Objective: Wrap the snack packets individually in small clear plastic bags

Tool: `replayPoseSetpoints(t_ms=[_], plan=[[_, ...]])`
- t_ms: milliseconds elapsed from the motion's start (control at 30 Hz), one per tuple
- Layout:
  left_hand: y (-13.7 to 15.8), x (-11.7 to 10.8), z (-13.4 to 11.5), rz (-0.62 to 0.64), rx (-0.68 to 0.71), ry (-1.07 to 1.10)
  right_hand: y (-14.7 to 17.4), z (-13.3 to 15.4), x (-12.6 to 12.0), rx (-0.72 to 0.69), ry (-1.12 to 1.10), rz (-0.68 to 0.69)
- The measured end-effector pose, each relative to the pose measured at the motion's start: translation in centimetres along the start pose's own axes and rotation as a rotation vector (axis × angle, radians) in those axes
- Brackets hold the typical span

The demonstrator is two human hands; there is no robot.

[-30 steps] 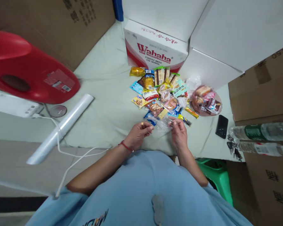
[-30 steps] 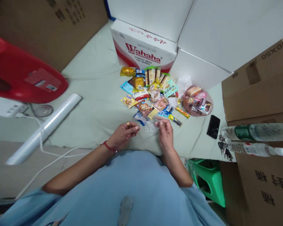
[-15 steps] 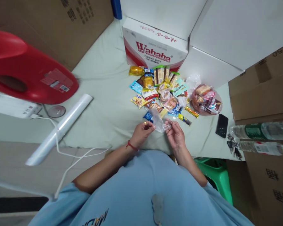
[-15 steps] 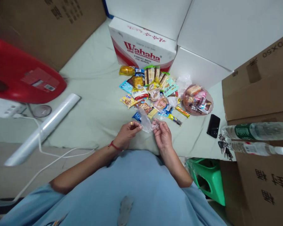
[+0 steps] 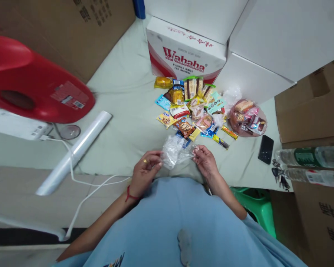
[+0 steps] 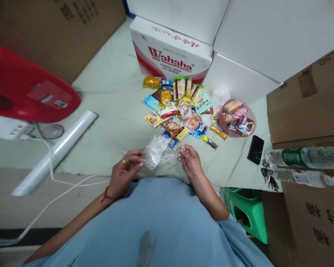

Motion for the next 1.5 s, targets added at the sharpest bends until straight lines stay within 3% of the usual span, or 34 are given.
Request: replayPoseSetpoints(t_ms=[133, 167, 233, 333, 400, 567, 700, 867, 1000, 1367, 1500], plan=[[-0.6, -1.2, 0.4, -0.038, -0.116, 0.167, 0.3, 2.6, 0.2, -0.431, 0.543, -0.102], [-0.6, -1.2, 0.5, -0.018, -0.139, 0.199, 0.6, 3.4, 0.8, -0.546, 0.664, -0.075], [-0.7, -0.9, 0.5, 0.026, -0.179, 0.245, 1.0, 4.2, 2.7, -0.670, 0.803, 0.108], [-0.6, -0.4, 0.5, 0.036, -0.246, 0.311, 1.2, 3.5, 5.6, -0.594, 0.785, 0.455], [-0.7, -0.3, 0.4, 0.004, -0.286, 0.350, 1.0, 2.6, 6.4, -0.518, 0.725, 0.512], [-1.2, -1.6, 0.2, -0.087, -0.359, 0.431, -0.1, 1.8, 4.5, -0.398, 0.597, 0.326], [-1.4, -2.1, 0.6, -0.133, -0.388, 0.465, 0.0, 2.3, 3.3, -0.345, 0.543, 0.332], [-1.4, -0.7, 0.5, -0.061, -0.363, 0.473, 1.1, 1.8, 5.7, -0.437, 0.675, 0.488], [-1.5, -1.0, 0.6, -0.097, -0.338, 0.494, 1.1, 1.9, 6.4, -0.478, 0.617, 0.406], [-3.8, -3.7, 2.7, -0.243, -0.396, 0.562, 2.1, 2.9, 1.4, -0.458, 0.330, 0.179], [-5.8, -5.6, 3.6, -0.325, -0.382, 0.429, 3.2, 2.7, 1.2, -0.425, 0.326, 0.236]])
Point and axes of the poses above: each hand's wrist, its own y-axis away from the middle knuckle, its own x-axis out of the palm, z = x × y, the point moved 4 cm from there along -y, towards the middle knuckle, and after that the axes turned 11 degrees about -x, right-handed, at the moved point
